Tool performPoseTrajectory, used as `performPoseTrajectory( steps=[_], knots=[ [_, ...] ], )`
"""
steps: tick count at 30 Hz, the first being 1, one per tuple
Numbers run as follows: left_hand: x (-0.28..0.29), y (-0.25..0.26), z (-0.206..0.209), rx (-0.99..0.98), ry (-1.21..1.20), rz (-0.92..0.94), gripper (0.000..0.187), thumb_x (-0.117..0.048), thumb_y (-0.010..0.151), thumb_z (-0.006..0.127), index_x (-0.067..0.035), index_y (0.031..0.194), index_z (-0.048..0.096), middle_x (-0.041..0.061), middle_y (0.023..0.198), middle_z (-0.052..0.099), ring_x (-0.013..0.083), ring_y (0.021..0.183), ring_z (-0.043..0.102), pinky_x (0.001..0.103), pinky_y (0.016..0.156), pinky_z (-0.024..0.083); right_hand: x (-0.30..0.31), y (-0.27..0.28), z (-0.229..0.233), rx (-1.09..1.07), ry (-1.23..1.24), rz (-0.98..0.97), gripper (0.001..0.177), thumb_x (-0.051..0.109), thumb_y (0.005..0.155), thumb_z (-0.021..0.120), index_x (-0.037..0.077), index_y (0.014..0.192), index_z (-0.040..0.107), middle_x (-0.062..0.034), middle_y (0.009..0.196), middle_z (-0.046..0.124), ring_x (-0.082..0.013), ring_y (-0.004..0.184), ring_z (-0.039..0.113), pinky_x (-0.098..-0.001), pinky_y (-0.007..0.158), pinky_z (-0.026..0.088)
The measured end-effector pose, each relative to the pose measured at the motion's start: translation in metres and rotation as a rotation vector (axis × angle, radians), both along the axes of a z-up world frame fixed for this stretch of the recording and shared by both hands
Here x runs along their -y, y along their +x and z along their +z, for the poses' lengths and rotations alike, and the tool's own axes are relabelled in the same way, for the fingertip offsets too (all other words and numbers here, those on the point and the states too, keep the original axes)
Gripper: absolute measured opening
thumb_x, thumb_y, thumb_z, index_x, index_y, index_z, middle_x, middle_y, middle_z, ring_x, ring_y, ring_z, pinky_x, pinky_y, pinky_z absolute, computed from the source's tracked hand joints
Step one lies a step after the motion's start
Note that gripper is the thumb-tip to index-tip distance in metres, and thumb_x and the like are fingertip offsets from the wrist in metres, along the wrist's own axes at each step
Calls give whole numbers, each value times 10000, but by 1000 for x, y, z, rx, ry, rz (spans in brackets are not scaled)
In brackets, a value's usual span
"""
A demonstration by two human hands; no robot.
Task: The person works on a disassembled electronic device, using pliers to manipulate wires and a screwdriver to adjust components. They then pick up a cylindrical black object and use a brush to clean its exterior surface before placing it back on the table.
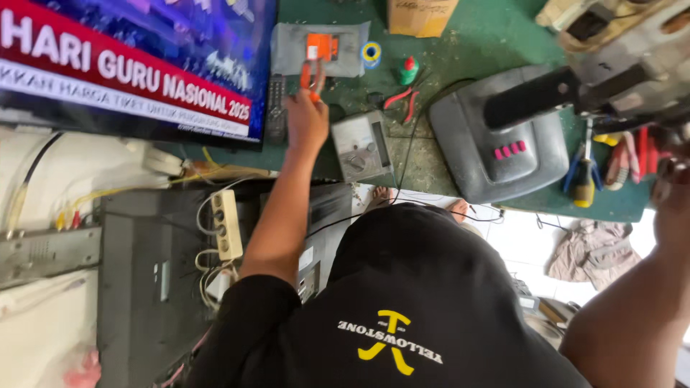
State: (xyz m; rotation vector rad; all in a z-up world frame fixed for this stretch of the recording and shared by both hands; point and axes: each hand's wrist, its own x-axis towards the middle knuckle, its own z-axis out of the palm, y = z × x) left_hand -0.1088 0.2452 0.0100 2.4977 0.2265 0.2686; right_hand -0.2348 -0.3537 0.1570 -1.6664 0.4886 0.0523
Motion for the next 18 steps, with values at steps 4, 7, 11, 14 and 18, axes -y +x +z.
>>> performPoseTrajectory(
  steps=[4,7,11,14,18],
  knots=[
    [-13,27,-10,-71,237,-10,273,-205,932,665,-15,1127,638,300,1041,650,500,945,626,577,855,521,-70,-34,40,484,-636,-167,206,-79,1277,760,-11,1447,665,-163,1347,680,-252,1150,661,-339,966,519],
    [-14,32,-10,-65,326,-36,291,-233,943,780,-76,1121,611,248,1099,623,473,935,681,553,850,565,-97,-35,72,579,-686,-184,282,-161,1217,886,-65,1376,674,-212,1318,710,-285,1157,704,-339,892,484],
    [-8,33,-10,-73,409,-42,184,-272,970,755,-137,1038,650,175,1069,647,417,967,677,549,773,577,-112,-31,93,668,-885,-121,141,-238,1148,909,-200,1232,802,-284,1098,742,-342,1015,671,-393,836,546],
    [21,27,6,95,361,-28,355,-305,884,868,-135,1107,650,197,1122,629,436,1015,609,546,900,485,-118,-28,93,660,-1017,-151,176,-203,1098,913,-146,1226,807,-252,1103,807,-325,992,757,-397,824,609],
    [117,16,58,297,-312,-653,322,-154,985,785,-49,1261,656,139,1219,665,291,1069,629,399,933,517,-131,-24,106,462,-1027,-112,339,140,1317,621,-27,1111,833,-105,959,796,-226,815,710,-382,728,508]
  ],
)
